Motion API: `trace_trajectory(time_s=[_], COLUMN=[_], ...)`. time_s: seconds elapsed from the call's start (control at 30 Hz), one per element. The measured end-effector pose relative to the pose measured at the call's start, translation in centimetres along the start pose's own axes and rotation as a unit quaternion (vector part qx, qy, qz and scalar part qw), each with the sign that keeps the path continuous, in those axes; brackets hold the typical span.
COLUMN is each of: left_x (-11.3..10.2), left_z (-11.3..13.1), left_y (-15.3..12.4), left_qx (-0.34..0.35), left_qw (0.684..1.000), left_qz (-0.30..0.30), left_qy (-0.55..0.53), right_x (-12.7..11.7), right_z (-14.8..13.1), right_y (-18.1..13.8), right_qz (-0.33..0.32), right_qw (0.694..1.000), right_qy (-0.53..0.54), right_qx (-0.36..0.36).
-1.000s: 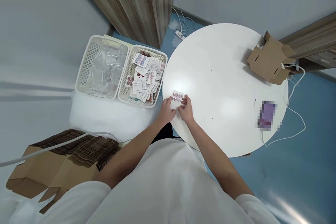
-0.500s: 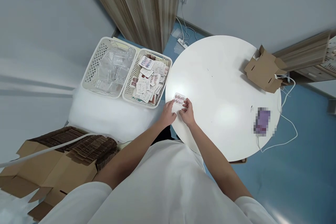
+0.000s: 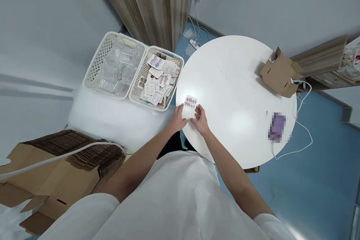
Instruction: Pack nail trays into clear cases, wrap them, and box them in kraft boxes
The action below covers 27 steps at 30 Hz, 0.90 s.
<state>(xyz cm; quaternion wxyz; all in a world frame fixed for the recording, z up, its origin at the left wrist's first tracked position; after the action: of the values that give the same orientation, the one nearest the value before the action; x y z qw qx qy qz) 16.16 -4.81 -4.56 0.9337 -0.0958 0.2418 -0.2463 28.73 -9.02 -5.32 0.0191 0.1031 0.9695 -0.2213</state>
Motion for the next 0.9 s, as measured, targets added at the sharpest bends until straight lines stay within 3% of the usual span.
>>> trace_trajectory(time_s=[0.17, 0.27, 0.47, 0.63, 0.73, 0.9], left_x=[-0.1, -0.4, -1.7, -3.2, -5.8, -12.9], left_z=[-0.3, -0.7, -3.2, -4.5, -4.4, -4.8], left_y=[0.1, -1.1, -7.8, -12.4, -13.4, -12.7], left_qx=[-0.027, -0.046, -0.125, -0.182, -0.18, -0.158], left_qw=[0.999, 0.997, 0.984, 0.959, 0.943, 0.915], left_qz=[0.015, 0.025, 0.102, 0.183, 0.243, 0.337], left_qy=[-0.024, -0.06, -0.072, -0.114, -0.136, -0.153], right_x=[-0.3, -1.8, -4.3, -4.8, -3.6, 2.8], right_z=[-0.6, -0.3, 1.4, 1.3, -1.0, -6.2], right_y=[-1.4, -2.0, -1.9, -2.8, -3.1, -1.5], right_qz=[-0.058, -0.049, -0.008, 0.025, 0.007, -0.107], right_qw=[0.996, 0.992, 0.987, 0.995, 1.0, 0.988], right_qy=[0.064, 0.109, 0.145, 0.092, 0.014, -0.076], right_qx=[0.03, 0.048, 0.061, 0.022, -0.027, -0.077])
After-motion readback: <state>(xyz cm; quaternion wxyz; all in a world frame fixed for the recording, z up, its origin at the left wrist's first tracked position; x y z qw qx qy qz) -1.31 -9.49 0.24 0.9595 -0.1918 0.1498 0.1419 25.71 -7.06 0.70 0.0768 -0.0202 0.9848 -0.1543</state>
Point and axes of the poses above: each hand's wrist, its own y-axis towards the middle knuckle, its own x-axis out of the palm, z = x × y, the point moved 8 cm from there along y, towards the middle knuckle
